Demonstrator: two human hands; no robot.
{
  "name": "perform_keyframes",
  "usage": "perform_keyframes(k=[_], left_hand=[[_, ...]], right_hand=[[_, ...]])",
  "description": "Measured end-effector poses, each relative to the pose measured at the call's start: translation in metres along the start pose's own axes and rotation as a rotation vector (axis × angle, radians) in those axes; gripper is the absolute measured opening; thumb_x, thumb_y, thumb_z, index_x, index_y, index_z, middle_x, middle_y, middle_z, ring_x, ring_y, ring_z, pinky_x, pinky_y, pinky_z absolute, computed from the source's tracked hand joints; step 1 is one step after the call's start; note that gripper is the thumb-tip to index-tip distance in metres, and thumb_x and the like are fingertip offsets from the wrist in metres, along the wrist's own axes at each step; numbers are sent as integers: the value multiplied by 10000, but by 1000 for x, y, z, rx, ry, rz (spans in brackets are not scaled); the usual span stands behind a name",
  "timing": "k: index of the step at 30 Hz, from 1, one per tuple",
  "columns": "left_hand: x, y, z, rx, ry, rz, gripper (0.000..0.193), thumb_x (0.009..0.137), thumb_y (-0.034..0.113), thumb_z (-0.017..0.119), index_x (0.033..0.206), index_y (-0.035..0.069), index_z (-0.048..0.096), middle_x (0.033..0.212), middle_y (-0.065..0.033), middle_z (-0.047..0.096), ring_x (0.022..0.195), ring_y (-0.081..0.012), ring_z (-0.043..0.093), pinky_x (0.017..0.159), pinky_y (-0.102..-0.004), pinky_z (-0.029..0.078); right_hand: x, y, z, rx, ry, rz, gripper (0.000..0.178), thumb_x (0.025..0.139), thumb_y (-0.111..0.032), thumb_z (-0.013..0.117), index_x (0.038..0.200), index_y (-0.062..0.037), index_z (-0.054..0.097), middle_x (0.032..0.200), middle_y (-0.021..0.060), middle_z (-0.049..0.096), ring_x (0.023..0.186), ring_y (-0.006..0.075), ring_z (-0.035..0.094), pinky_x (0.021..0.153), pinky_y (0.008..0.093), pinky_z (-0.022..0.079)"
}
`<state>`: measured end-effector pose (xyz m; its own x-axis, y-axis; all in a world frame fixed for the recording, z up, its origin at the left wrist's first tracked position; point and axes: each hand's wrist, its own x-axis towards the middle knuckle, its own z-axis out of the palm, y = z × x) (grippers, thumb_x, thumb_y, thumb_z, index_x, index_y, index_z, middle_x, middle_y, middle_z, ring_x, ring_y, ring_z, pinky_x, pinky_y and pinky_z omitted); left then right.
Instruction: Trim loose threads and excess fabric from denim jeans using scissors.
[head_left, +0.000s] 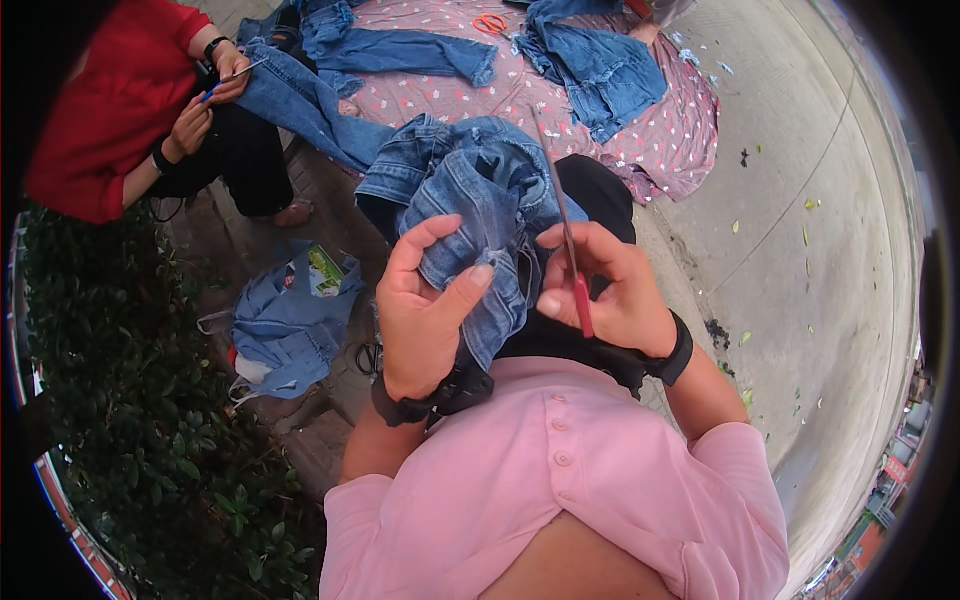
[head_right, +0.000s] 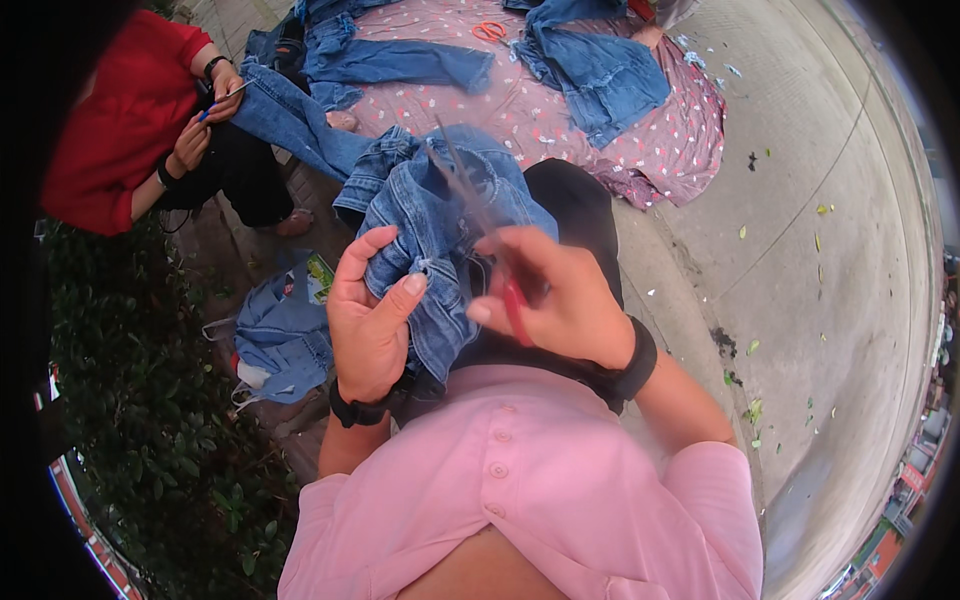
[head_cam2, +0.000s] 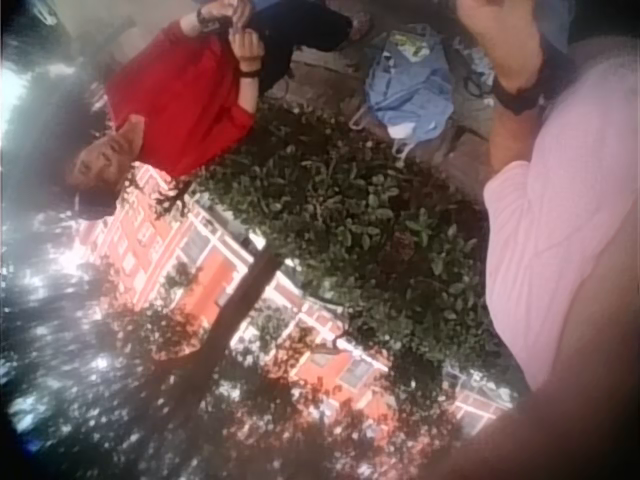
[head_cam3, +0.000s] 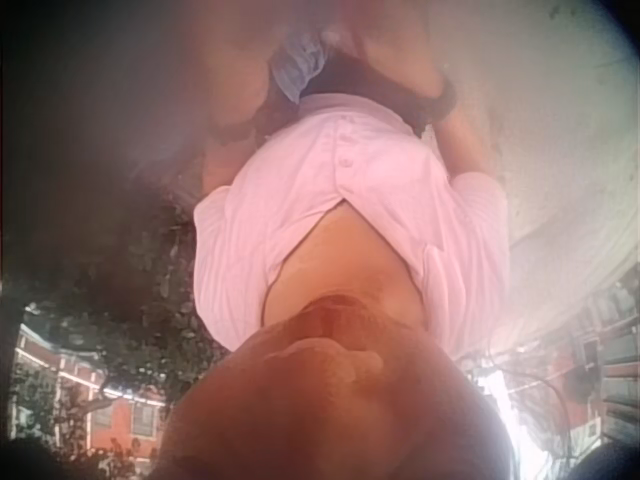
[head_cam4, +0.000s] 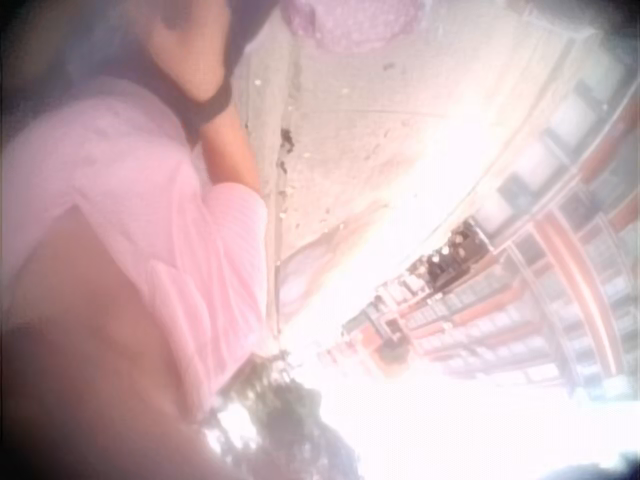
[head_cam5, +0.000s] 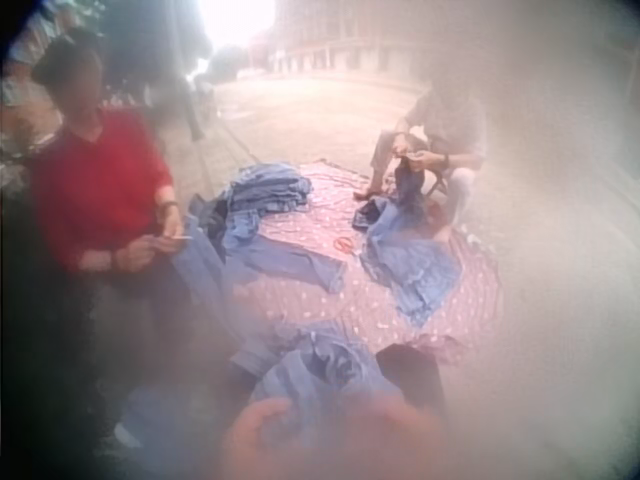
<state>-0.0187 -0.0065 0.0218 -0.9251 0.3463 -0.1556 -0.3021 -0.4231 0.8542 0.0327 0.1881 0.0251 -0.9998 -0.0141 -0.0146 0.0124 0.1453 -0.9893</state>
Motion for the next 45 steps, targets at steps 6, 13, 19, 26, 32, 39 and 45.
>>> perform_keyframes(k=[6,13,19,26,32,39,45], left_hand=[[0,-4,2,-9,14,45,437,829,-103,612,1230,-19,459,1076,-96,594,930,-118,601,814,-246,509],[0,-8,3,24,11,62,453,822,-116,613,1233,-17,453,1080,-86,579,934,-111,594,821,-240,503],[-2,-8,4,32,5,47,463,815,-121,619,1233,-17,451,1071,-89,588,940,-119,599,829,-243,501],[-3,-11,4,50,-8,60,464,812,-130,617,1230,-18,449,1067,-88,591,950,-126,604,839,-251,504],[-5,-10,5,79,11,78,463,809,-133,617,1224,-20,445,1064,-95,590,942,-135,612,839,-263,512],[-5,-12,3,71,21,67,460,796,-136,623,1204,-19,447,1054,-98,597,941,-138,615,834,-268,514],[-6,-13,4,63,16,80,464,794,-133,625,1204,-15,443,1051,-100,599,941,-141,614,834,-266,511]], right_hand=[[-22,-4,-18,-440,-169,11,509,670,-302,797,1045,-35,581,722,71,587,615,239,579,557,326,449],[-29,4,-17,-603,-128,-182,550,663,-334,803,1069,-27,595,705,67,592,599,235,592,535,312,464],[-24,0,-14,-641,-108,-249,463,713,-312,727,1063,-50,575,709,85,567,618,292,576,538,386,443],[-19,-7,-16,-690,-148,-258,462,713,-316,717,1058,-45,571,712,94,567,615,300,576,534,397,440],[-14,-16,-18,-717,-164,-278,442,721,-314,703,1043,-44,564,718,103,572,618,313,577,530,412,434],[-12,-20,-19,-783,-165,-281,419,732,-318,688,1029,-53,556,701,103,560,614,316,577,523,421,429],[-11,-24,-17,-833,-151,-278,400,735,-314,684,1013,-57,555,685,98,551,595,312,573,509,424,425]])
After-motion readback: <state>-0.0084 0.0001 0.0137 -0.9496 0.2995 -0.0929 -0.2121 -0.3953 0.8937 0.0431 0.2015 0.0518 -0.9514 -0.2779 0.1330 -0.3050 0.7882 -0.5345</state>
